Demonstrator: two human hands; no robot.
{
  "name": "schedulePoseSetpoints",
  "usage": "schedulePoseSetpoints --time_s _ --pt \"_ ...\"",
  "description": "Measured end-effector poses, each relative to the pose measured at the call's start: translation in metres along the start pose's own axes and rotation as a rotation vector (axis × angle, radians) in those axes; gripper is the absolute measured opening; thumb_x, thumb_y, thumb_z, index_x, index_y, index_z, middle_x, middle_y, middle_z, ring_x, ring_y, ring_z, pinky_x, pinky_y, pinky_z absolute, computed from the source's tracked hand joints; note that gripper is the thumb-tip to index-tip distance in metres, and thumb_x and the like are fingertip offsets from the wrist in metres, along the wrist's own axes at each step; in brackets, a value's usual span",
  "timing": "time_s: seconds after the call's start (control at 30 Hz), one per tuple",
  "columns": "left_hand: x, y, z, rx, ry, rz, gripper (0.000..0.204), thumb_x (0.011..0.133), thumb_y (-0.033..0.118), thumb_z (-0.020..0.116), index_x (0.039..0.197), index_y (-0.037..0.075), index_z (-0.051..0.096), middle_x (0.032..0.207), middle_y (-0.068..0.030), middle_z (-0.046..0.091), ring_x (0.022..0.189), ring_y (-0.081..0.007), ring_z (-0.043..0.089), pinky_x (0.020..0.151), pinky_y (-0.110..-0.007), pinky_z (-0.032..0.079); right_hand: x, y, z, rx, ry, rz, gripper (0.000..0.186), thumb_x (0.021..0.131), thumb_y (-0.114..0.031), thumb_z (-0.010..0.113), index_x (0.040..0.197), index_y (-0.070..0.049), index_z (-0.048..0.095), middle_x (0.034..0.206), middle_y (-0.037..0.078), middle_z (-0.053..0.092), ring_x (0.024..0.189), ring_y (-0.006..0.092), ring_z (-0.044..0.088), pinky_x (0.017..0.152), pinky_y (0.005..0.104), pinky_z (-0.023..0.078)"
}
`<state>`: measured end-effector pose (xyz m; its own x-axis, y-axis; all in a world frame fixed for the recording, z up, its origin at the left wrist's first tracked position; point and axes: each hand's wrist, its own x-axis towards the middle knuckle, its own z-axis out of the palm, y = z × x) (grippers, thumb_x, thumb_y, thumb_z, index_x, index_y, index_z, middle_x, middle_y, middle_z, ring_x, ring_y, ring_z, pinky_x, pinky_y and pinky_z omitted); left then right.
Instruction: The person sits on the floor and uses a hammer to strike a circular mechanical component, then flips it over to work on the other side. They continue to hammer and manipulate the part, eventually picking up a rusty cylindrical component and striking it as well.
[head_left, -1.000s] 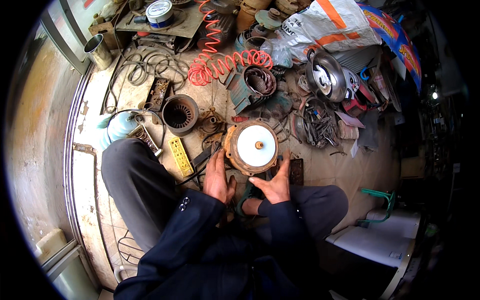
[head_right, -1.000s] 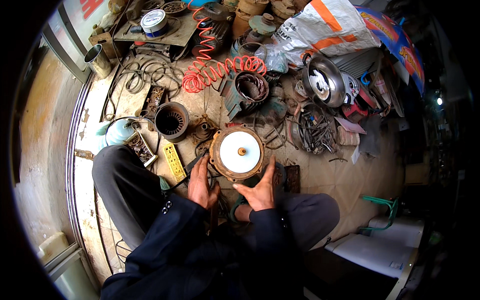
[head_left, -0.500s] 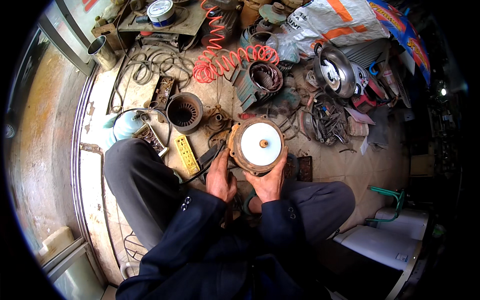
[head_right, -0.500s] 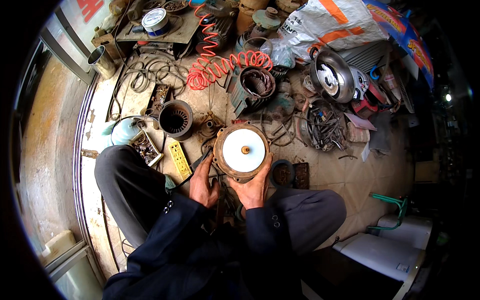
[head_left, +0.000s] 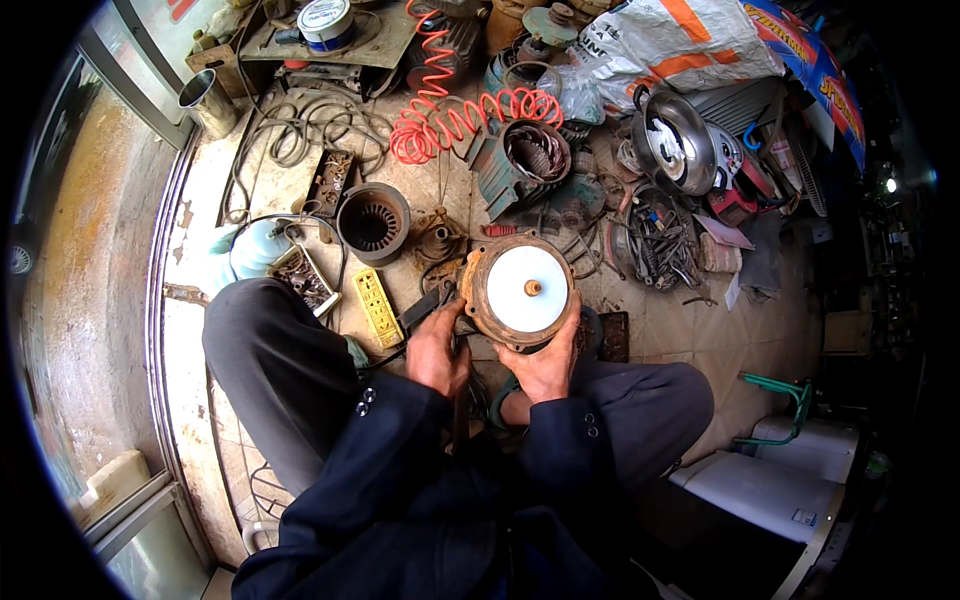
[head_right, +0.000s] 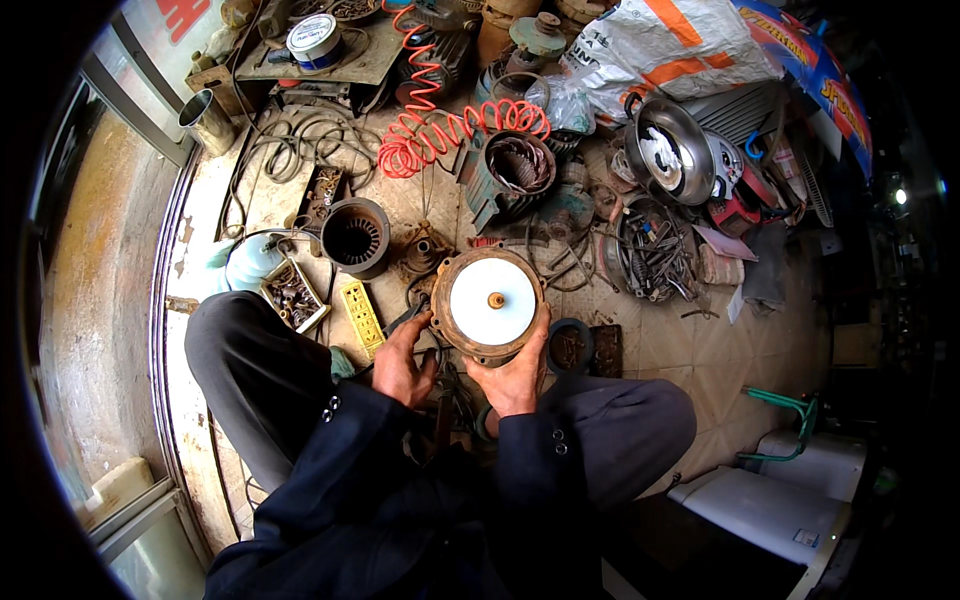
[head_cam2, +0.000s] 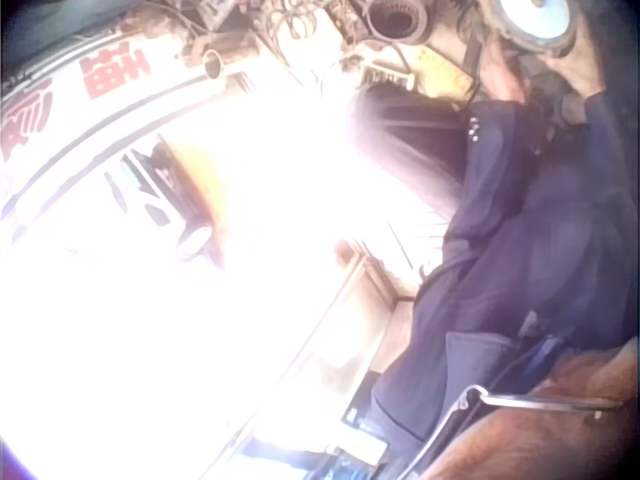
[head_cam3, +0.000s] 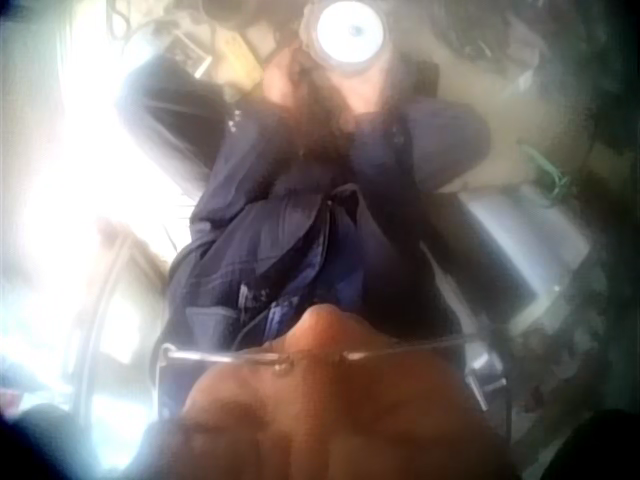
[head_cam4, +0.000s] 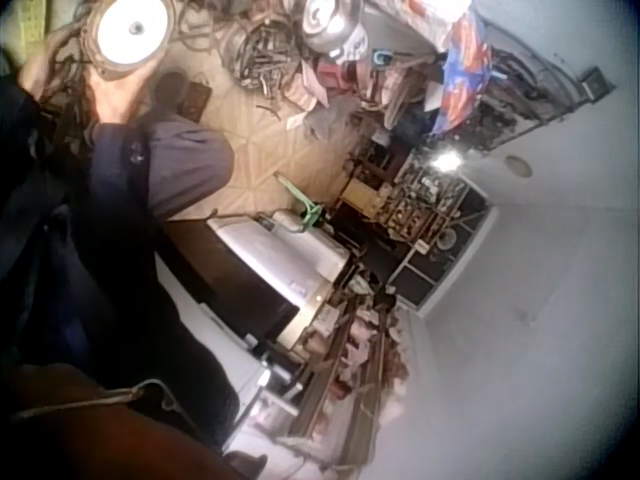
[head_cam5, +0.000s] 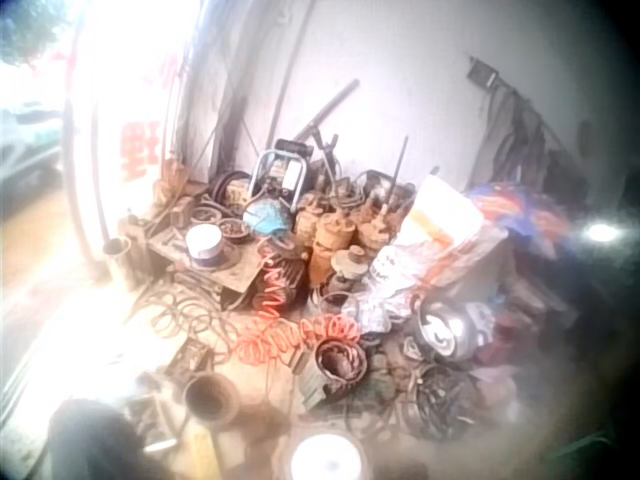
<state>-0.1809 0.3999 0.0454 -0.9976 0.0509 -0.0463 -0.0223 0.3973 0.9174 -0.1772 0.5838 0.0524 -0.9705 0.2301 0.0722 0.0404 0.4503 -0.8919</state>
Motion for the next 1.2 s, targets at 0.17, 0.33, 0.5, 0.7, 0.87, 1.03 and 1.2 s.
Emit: schedulePoseSetpoints --time_s 0.17,0.33,0.5,0.7,0.87,1.03,1.2 --pt "0.054 -0.005 -0.025 0.274 -0.148 0.139 0.089 0.069 0.01 0.086 0.148 0.001 0.046 0.139 -0.0238 0.06 0.133 -0.0419 0.054 0.112 -0.043 0.046 -0.002 -0.004 0.0 0.031 -0.011 0.047 0.136 0.061 -0.002 0.095 0.16 -0.002 0.002 0.154 0.023 0.038 0.139 0.0324 0.047 0.114 0.0449 0.044" --pt "0.096 -0.017 -0.039 0.302 -0.454 0.3 0.123 0.06 0.023 0.097 0.159 0.0 0.028 0.148 -0.0241 0.054 0.137 -0.0413 0.051 0.114 -0.043 0.043 -0.002 0.001 -0.005 -0.074 -0.046 0.05 0.137 0.061 0.002 0.094 0.161 -0.004 0.001 0.155 0.023 0.034 0.141 0.0331 0.044 0.116 0.0458 0.043" --pt "0.101 -0.029 -0.037 0.227 -0.464 0.279 0.119 0.06 0.027 0.098 0.157 -0.001 0.033 0.149 -0.0245 0.053 0.139 -0.0401 0.05 0.114 -0.041 0.044 0.0 0.004 -0.003 -0.039 -0.042 0.013 0.135 0.06 0.002 0.093 0.162 -0.007 0.004 0.153 0.021 0.038 0.14 0.032 0.046 0.114 0.0454 0.044" --pt "0.102 -0.028 -0.034 0.255 -0.392 0.397 0.106 0.062 0.017 0.093 0.153 0.002 0.04 0.146 -0.0222 0.054 0.135 -0.0403 0.052 0.11 -0.043 0.047 0.001 0.003 -0.005 0.001 -0.034 -0.006 0.131 0.061 0.002 0.092 0.161 -0.008 0.009 0.152 0.019 0.04 0.139 0.0306 0.047 0.114 0.0448 0.045" --pt "0.099 -0.025 -0.037 0.28 -0.382 0.396 0.102 0.063 0.018 0.092 0.15 0.0 0.043 0.144 -0.0216 0.056 0.133 -0.04 0.052 0.11 -0.043 0.047 0.001 0.008 -0.007 0.006 -0.045 0.016 0.132 0.06 0.0 0.093 0.162 -0.009 0.008 0.152 0.02 0.042 0.139 0.0313 0.048 0.113 0.0451 0.046" --pt "0.098 -0.028 -0.037 0.315 -0.351 0.425 0.1 0.062 0.018 0.091 0.148 -0.002 0.045 0.139 -0.0233 0.059 0.128 -0.0422 0.055 0.108 -0.044 0.047 0.001 0.006 -0.008 -0.007 -0.06 0.014 0.137 0.06 -0.004 0.095 0.163 -0.01 0.006 0.155 0.021 0.04 0.139 0.0338 0.049 0.112 0.0461 0.047" --pt "0.097 -0.026 -0.035 0.314 -0.397 0.373 0.109 0.061 0.018 0.093 0.153 -0.001 0.037 0.146 -0.0237 0.053 0.135 -0.0425 0.05 0.113 -0.046 0.042 0.002 -0.004 -0.012 0.112 -0.106 0.056 0.139 0.058 -0.003 0.097 0.163 -0.006 0.007 0.155 0.021 0.039 0.14 0.032 0.046 0.114 0.0455 0.046"
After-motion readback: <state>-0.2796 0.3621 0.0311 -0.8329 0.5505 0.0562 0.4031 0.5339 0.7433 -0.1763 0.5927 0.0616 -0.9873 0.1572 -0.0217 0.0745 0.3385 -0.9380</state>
